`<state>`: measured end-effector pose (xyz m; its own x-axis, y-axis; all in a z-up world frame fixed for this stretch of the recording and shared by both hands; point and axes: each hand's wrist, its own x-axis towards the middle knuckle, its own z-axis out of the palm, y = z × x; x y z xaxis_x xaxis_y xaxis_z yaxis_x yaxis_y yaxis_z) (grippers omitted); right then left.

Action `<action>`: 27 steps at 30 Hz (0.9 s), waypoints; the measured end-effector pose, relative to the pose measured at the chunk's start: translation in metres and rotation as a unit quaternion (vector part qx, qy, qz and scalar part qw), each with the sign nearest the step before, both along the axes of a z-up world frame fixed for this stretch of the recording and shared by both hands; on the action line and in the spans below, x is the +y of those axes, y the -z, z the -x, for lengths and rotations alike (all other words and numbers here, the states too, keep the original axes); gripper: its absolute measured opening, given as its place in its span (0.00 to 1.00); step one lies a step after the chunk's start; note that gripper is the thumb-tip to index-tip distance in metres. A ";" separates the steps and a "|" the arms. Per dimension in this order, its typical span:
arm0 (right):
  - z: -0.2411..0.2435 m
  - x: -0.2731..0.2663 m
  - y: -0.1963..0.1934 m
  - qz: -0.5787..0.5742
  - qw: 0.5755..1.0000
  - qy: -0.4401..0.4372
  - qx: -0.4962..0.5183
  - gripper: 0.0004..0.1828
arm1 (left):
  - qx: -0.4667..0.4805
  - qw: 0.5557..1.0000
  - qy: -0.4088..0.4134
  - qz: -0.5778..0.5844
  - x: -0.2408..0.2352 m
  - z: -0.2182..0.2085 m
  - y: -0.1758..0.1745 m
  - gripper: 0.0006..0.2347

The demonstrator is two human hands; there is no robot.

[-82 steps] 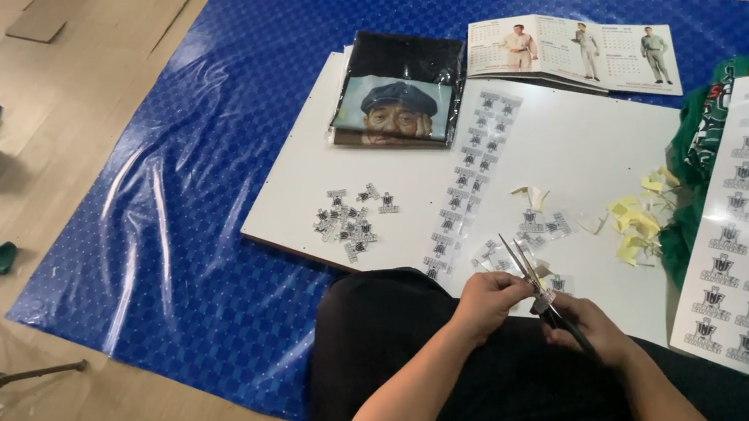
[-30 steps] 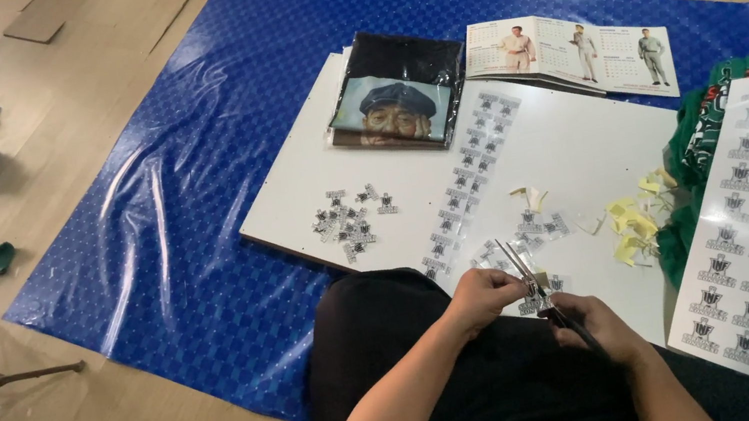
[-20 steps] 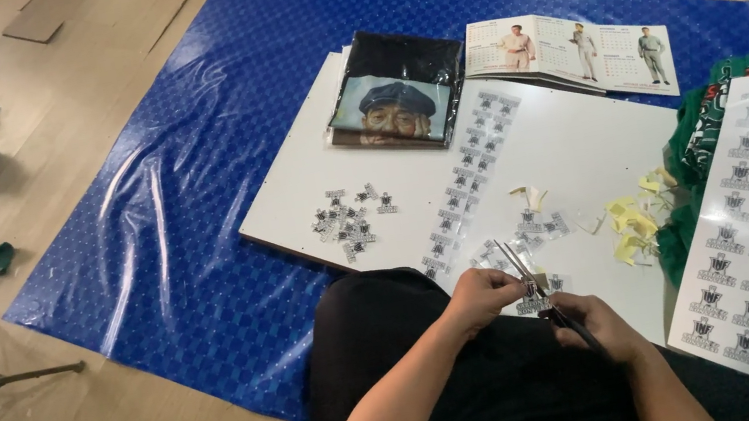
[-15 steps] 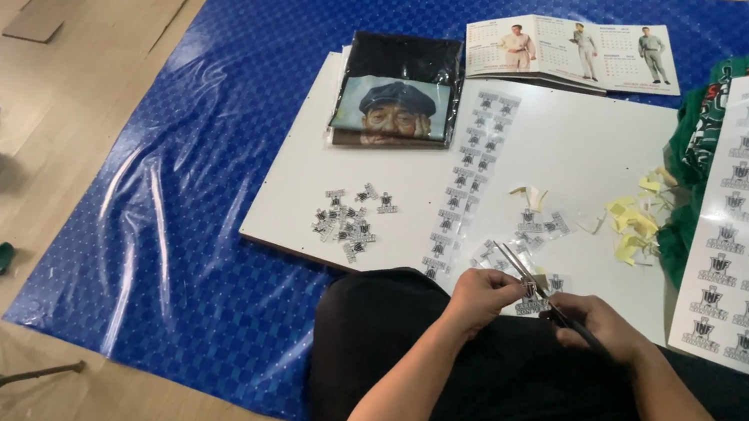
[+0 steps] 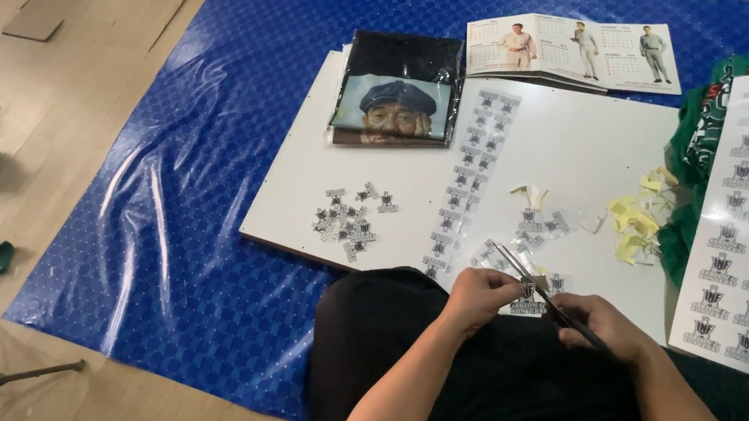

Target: The person sits on a blue mat on the floor and uses scissors to cut small stickers from a sheet placed on a white board on their lap. They carefully cut around the edges of the stickers and place the cut pieces on the board.

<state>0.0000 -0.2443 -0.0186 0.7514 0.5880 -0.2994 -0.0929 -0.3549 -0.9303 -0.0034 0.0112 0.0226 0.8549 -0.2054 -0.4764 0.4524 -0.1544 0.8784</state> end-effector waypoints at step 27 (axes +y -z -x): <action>0.000 -0.002 -0.011 0.039 0.999 0.000 0.004 0.25 | 0.006 1.000 -0.009 -0.007 0.002 -0.003 -0.008 0.07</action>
<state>0.0000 -0.2458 -0.0077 0.7484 0.5631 -0.3504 -0.1002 -0.4263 -0.8990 -0.0008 0.0137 0.0310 0.8523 -0.1830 -0.4900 0.4662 -0.1591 0.8703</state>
